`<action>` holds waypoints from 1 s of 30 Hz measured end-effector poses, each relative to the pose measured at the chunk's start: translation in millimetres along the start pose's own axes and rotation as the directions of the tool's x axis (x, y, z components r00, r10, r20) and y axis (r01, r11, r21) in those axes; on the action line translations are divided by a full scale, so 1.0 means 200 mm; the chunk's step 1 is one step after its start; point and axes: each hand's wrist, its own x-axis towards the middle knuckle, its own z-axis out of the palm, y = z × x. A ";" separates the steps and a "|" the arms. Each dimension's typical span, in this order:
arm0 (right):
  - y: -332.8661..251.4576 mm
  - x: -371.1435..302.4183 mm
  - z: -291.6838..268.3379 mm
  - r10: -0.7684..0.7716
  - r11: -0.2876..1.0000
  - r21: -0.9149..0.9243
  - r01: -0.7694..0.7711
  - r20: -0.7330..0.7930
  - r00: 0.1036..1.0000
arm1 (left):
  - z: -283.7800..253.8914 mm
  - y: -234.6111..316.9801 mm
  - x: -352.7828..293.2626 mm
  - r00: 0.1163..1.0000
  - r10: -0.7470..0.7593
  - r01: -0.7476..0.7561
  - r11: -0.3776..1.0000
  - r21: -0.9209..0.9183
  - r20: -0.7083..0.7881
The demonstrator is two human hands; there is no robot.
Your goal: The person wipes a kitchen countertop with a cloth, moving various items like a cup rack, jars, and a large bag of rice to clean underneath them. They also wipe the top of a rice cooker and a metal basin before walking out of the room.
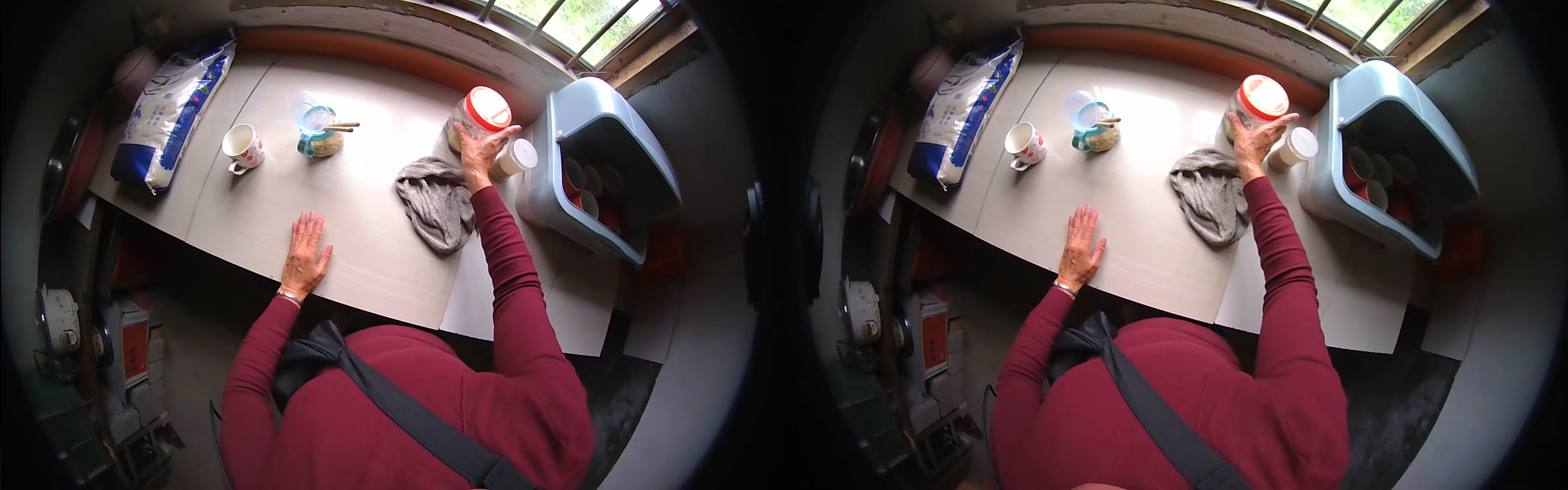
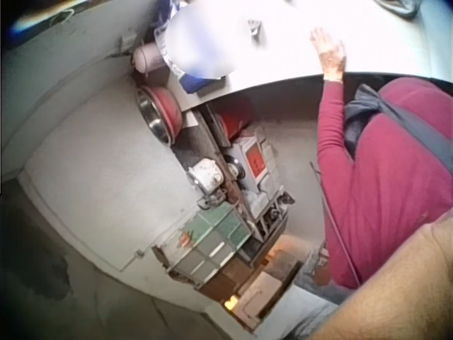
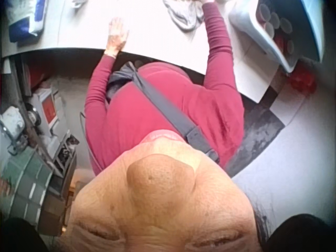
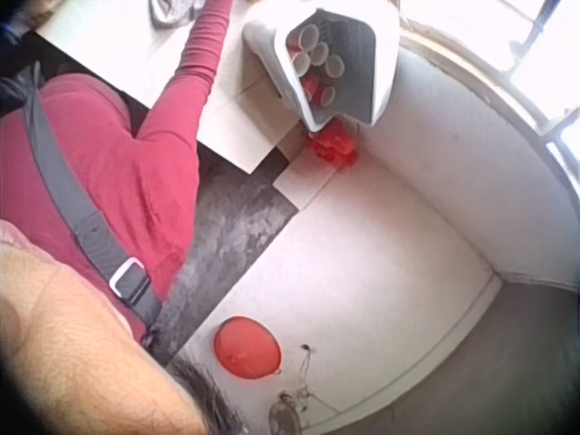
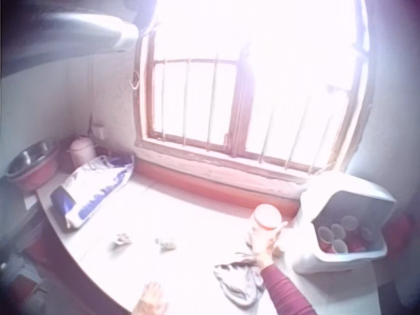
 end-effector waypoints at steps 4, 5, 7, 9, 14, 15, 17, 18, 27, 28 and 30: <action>-0.07 -0.21 -0.05 -0.026 0.999 0.019 0.026 -0.008 1.000 | 0.00 -0.01 -0.01 1.000 -0.007 0.007 1.000 0.010 -0.004; -0.10 -0.32 -0.09 -0.106 0.994 0.019 0.104 0.077 0.991 | 0.00 -0.02 -0.02 1.000 -0.010 0.011 1.000 0.015 -0.008; -0.17 -0.48 -0.24 -0.230 0.951 -0.095 0.295 0.424 0.876 | 0.00 -0.01 -0.02 1.000 -0.008 0.009 1.000 0.020 -0.014; -0.10 -0.59 -0.27 -0.207 0.858 -0.211 0.468 0.693 0.691 | 0.00 0.00 -0.01 1.000 0.005 -0.005 1.000 0.020 -0.015; -0.20 -0.74 -0.21 -0.417 0.804 0.032 0.594 0.742 0.524 | -0.01 0.03 0.00 1.000 0.006 -0.006 0.999 0.039 -0.006; -0.26 -0.77 -0.17 -0.472 0.816 0.142 0.560 0.722 0.506 | -0.02 0.03 0.00 1.000 0.004 -0.004 0.999 0.044 -0.005; -0.31 -0.80 -0.08 -0.520 0.848 0.315 0.426 0.651 0.553 | -0.02 0.02 0.00 1.000 0.008 -0.008 0.999 0.054 0.007; -0.31 -0.78 0.00 -0.509 0.860 0.385 0.334 0.605 0.612 | -0.01 0.02 0.00 1.000 0.009 -0.009 0.999 0.052 0.007; -0.28 -0.05 0.77 -0.087 0.981 0.174 0.082 0.017 0.996 | 0.00 -0.02 -0.01 1.000 -0.016 0.017 0.999 0.047 -0.016; -0.20 0.09 0.81 -0.148 0.988 0.028 0.150 -0.081 0.986 | 0.01 -0.01 0.00 1.000 -0.010 0.010 0.999 0.034 -0.017; -0.18 0.25 0.86 0.015 0.999 -0.044 -0.021 -0.127 0.992 | 0.00 -0.01 0.00 0.999 -0.029 0.030 0.999 0.023 -0.030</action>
